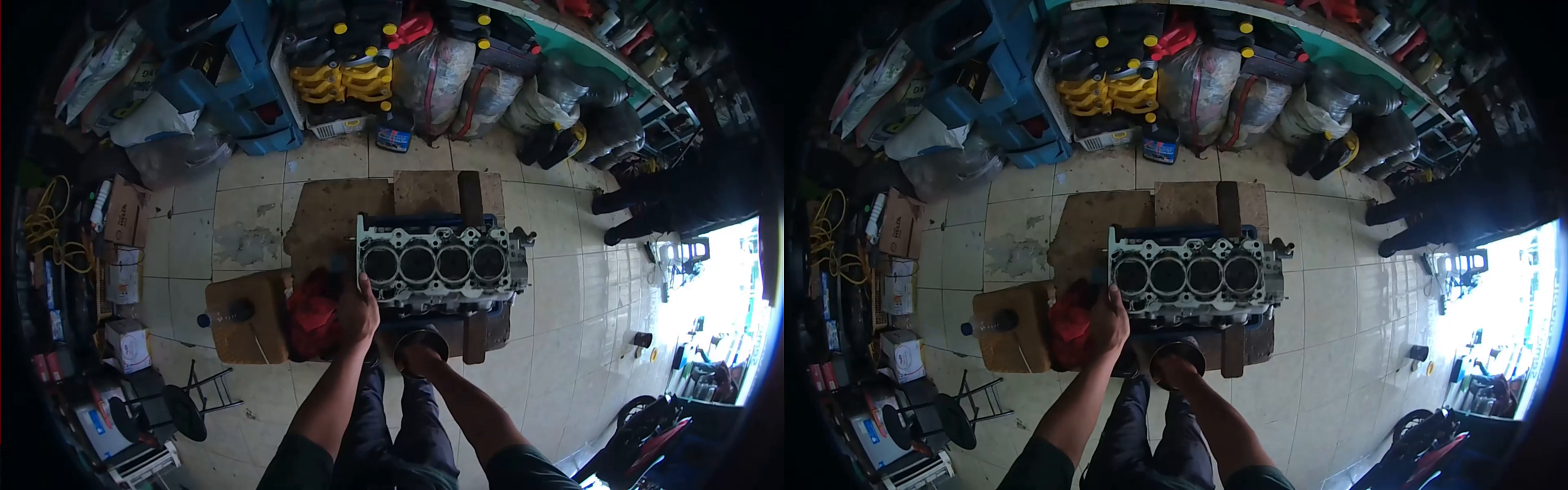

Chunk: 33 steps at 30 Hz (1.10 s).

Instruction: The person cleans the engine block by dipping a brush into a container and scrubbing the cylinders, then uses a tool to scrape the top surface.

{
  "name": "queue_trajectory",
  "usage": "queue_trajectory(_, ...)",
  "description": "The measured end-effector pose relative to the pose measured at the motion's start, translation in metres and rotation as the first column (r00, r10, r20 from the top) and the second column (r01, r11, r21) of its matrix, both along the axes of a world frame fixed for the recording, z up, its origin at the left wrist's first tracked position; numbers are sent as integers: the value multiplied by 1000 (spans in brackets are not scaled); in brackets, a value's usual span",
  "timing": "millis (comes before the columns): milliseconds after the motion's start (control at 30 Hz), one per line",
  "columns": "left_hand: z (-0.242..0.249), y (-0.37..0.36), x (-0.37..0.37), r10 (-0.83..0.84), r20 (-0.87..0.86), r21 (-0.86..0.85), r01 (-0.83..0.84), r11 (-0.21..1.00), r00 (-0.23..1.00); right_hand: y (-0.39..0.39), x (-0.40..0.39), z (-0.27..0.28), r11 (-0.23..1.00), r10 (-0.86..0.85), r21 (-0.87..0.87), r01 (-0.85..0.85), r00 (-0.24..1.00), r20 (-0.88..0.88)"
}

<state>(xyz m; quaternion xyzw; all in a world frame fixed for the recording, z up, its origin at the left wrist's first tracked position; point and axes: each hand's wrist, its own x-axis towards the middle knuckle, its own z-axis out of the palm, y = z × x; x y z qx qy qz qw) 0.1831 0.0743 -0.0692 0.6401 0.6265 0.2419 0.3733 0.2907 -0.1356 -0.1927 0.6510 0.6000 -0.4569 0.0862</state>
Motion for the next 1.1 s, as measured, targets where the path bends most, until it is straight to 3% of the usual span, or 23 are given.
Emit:
queue_trajectory(67,10,5,4,16,8,33,-16,999,1000,7,8,-1,1000,-19,19,21,998,-60)
queue_trajectory(133,18,11,1,-80,-264,-8,81,997,961,12,15,14,984,-29,172,53,990,-137)
queue_trajectory(167,10,9,0,-78,-268,-16,77,997,960,13,15,23,985,-26,164,50,990,-142)
queue_trajectory(233,-5,7,-2,-22,-4,42,22,999,1000,25,15,45,956,-279,67,287,955,-102)
queue_trajectory(367,-15,5,-4,-23,90,106,13,994,996,12,16,7,939,-329,89,332,943,-48)
queue_trajectory(467,-23,4,-6,-24,80,151,12,988,996,10,9,-3,937,-314,151,314,949,-23)
queue_trajectory(567,-13,4,-5,-33,-11,54,33,998,999,3,3,0,928,-372,18,372,928,5)
queue_trajectory(633,-15,5,-3,-29,17,123,27,992,999,-2,5,-10,903,-365,223,367,930,-54)
queue_trajectory(667,-16,4,-2,-26,41,182,18,983,999,-5,4,-15,902,-367,225,368,929,-51)
queue_trajectory(733,-18,3,-2,-25,44,183,16,983,999,-5,4,-12,865,-477,187,466,879,16)
queue_trajectory(833,-21,4,-2,-14,26,185,9,983,1000,8,-2,-10,865,-501,79,496,862,79)
queue_trajectory(900,-23,2,-5,-6,11,176,4,984,1000,14,2,-5,844,-534,103,527,844,52)
queue_trajectory(967,-24,1,-8,-11,84,156,-2,988,996,19,10,4,819,-566,131,558,824,26)
queue_trajectory(1067,-30,1,-11,-31,64,160,20,987,997,21,26,57,803,-578,176,569,816,0)
queue_trajectory(1100,-29,1,-10,-35,74,160,23,987,997,18,31,82,729,-642,205,653,757,-126)
